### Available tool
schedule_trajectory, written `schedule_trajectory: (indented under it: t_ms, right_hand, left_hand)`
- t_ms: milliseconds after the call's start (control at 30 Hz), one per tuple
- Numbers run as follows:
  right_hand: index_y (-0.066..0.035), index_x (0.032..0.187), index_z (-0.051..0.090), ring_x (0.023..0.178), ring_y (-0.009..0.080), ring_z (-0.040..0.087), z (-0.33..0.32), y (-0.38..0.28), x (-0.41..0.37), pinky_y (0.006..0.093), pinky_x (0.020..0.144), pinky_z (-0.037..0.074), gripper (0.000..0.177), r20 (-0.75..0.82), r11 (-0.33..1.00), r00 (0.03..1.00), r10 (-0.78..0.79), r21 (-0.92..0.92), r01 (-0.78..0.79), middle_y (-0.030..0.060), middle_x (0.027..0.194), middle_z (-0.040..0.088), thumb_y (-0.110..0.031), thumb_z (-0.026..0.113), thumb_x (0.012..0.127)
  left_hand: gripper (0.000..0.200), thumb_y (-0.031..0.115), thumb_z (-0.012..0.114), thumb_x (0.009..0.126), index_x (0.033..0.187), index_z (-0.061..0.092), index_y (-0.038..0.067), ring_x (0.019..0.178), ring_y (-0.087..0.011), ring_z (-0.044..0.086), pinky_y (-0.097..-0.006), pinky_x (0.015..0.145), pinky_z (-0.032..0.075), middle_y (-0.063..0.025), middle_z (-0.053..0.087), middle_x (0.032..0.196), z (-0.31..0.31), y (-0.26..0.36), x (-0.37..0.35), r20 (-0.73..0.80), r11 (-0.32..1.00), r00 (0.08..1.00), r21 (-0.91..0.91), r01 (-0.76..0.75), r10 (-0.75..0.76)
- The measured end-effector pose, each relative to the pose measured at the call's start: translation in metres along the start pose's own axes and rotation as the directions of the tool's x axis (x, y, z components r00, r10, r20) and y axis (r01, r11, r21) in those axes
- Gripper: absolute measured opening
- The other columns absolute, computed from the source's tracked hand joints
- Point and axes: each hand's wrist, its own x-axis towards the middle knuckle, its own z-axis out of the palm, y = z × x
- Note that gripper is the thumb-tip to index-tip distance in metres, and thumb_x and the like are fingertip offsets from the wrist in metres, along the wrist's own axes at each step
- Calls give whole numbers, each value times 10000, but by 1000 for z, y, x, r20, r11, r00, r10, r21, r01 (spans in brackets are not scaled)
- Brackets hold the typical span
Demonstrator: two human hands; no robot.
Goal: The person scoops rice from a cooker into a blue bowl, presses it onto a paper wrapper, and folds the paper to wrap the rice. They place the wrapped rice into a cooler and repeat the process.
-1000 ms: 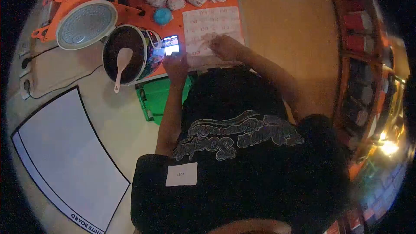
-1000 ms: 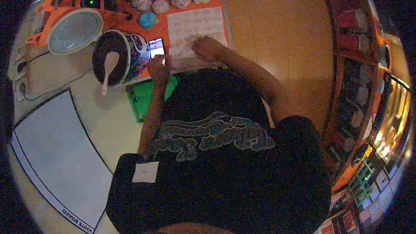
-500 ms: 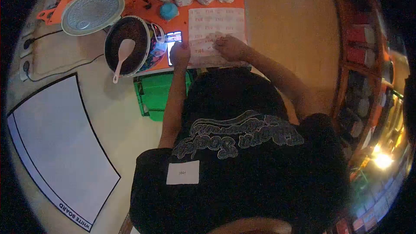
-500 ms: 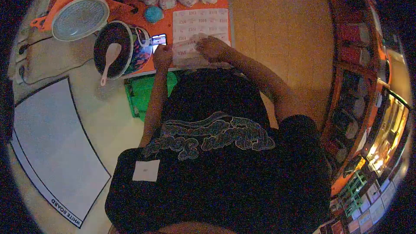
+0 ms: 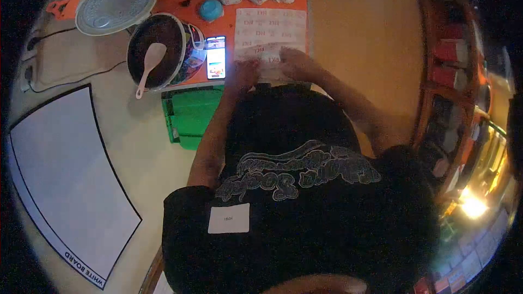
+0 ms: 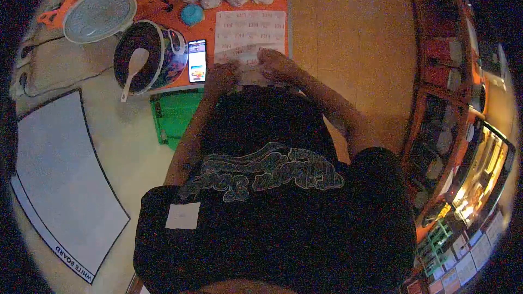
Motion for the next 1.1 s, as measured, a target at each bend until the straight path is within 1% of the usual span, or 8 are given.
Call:
schedule_trajectory:
  t_ms: [233,300,400,700,767,900,967,1100]
  right_hand:
    - [-15,992,625,988,381,602,-5,-12,-18,470,867,465,293,-75,773,902,425,549,-318,203,1060,634,-283,523,932]
    - [-63,974,664,886,390,645,-10,-9,-14,480,793,512,344,-230,981,954,192,75,-179,191,943,682,-367,506,945]
    - [-95,999,665,842,383,658,-19,-13,-8,502,773,520,312,-121,901,905,407,217,-376,173,929,690,-354,500,943]
    - [-80,918,656,821,365,644,-29,-20,21,492,721,500,183,-107,918,915,389,-32,-394,183,868,659,-231,601,829]
    - [-85,916,651,837,349,635,-8,0,30,488,731,497,184,-172,912,919,356,-152,-381,164,859,652,-237,606,823]
    - [-93,933,645,894,314,610,-31,-16,28,462,770,481,199,-474,911,832,288,-131,-390,117,870,638,-246,620,808]
    - [-100,942,644,917,310,606,-26,-4,27,459,784,471,189,-317,918,892,322,-126,-376,110,910,632,-234,618,811]
    - [-123,952,645,938,320,596,-30,-9,20,460,805,447,166,-100,935,974,203,-275,-223,95,984,618,-224,594,831]
  left_hand:
    - [322,350,584,845,1098,667,170,1030,-293,596,-471,903,435,-79,651,1133,-6,-1,11,-15,994,994,1,107,-107]
    - [313,365,599,836,1083,675,189,1002,-278,598,-481,891,432,-62,657,1105,-1,-5,12,-56,997,996,31,70,-68]
    - [278,386,621,813,1018,699,215,991,-260,591,-501,863,422,-18,678,1008,8,-6,10,-299,992,950,61,107,-84]
    - [259,431,680,754,920,707,235,949,-262,576,-476,770,377,-29,665,982,-24,6,40,118,863,877,-160,479,-465]
    - [307,474,690,731,909,711,225,922,-271,576,-480,757,380,-37,664,918,4,-14,40,-397,957,895,112,268,-204]
    - [367,498,701,705,944,712,219,916,-273,576,-477,735,383,-34,656,855,-12,-7,50,-490,923,790,-89,375,-369]
    - [428,488,692,717,1049,691,217,902,-278,576,-475,711,390,-24,649,829,-11,-11,48,-60,883,883,38,468,-466]
    - [456,469,677,732,1111,669,217,859,-272,578,-469,706,390,-15,643,801,-9,-5,45,-53,908,907,-8,418,-418]
